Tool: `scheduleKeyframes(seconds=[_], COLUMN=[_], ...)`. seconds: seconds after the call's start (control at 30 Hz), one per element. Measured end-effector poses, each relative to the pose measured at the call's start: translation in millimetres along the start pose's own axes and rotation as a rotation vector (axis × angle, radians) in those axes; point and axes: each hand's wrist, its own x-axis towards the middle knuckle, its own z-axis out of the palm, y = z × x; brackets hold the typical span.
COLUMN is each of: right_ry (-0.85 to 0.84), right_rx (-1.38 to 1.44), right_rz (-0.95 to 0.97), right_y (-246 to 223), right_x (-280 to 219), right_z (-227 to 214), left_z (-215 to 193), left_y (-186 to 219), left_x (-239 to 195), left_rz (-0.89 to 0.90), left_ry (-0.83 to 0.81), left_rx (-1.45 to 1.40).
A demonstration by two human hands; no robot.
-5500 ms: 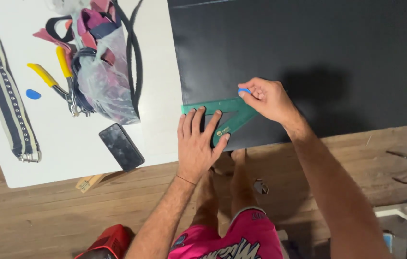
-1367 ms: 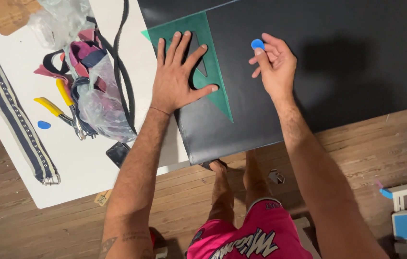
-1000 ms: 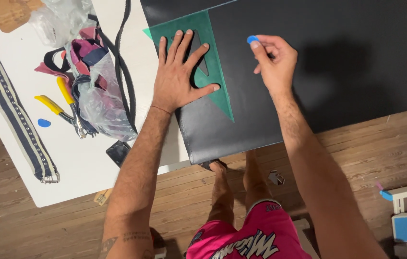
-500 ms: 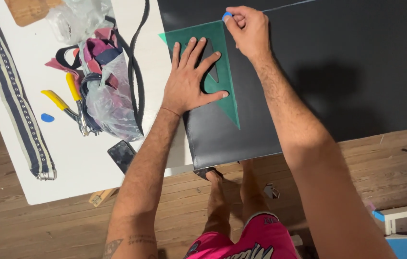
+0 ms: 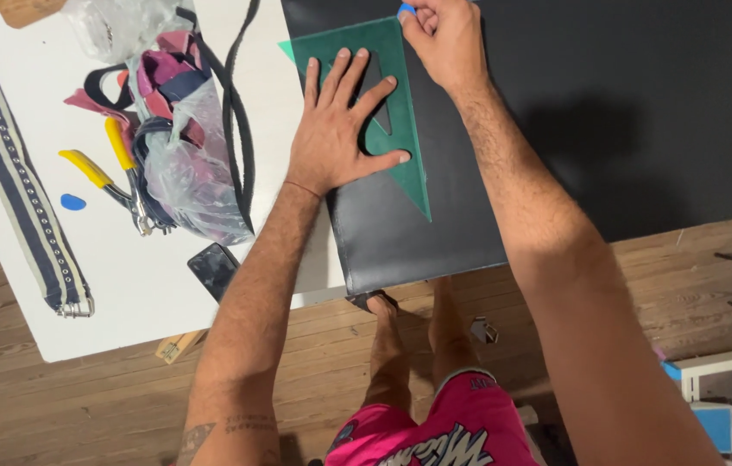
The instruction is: Marking lines on a large sheet of black leather using a set square and chalk
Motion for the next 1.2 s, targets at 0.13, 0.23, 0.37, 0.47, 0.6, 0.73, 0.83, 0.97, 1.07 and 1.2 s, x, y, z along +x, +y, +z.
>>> scheduleKeyframes(seconds=[0.13,0.23,0.37,0.47,0.6,0.73,0.83,0.97,1.07,1.2], right_ry=[-0.032,-0.075,-0.087,-0.152,-0.245,-0.331,-0.457,-0.299,-0.24,-0.252], right_rx=[-0.039,0.017,-0.014,-0.031,-0.036,0.021,0.096,0.241,0.259,0.369], right_rz=[0.041,0.093,0.075,0.048,0.19,0.275,0.369,0.574,0.753,0.72], right_y=[5,-11,-40,-67,-111,-150,-153,-178,-187,-206], right_x=[-4,-5,-33,-70,-126,-178,-223,-238,-237,-229], right_z=[4,-4,-25,-44,-70,-95,-107,-128,-145,-151], left_z=[-1,0,1,1,1,2,3,4,13,-15], left_y=[1,0,-1,-1,0,-3,-2,-1,-4,8], left_x=[0,0,-2,0,-1,1,-1,-1,-3,0], left_rz=[-0.001,0.009,0.013,0.007,0.006,0.015,0.011,0.003,0.015,0.061], left_ry=[0.005,0.009,0.014,0.012,0.008,0.015,0.042,0.043,0.05,0.157], left_rx=[0.002,0.005,0.004,0.011,0.003,0.016,0.013,0.02,0.028,-0.094])
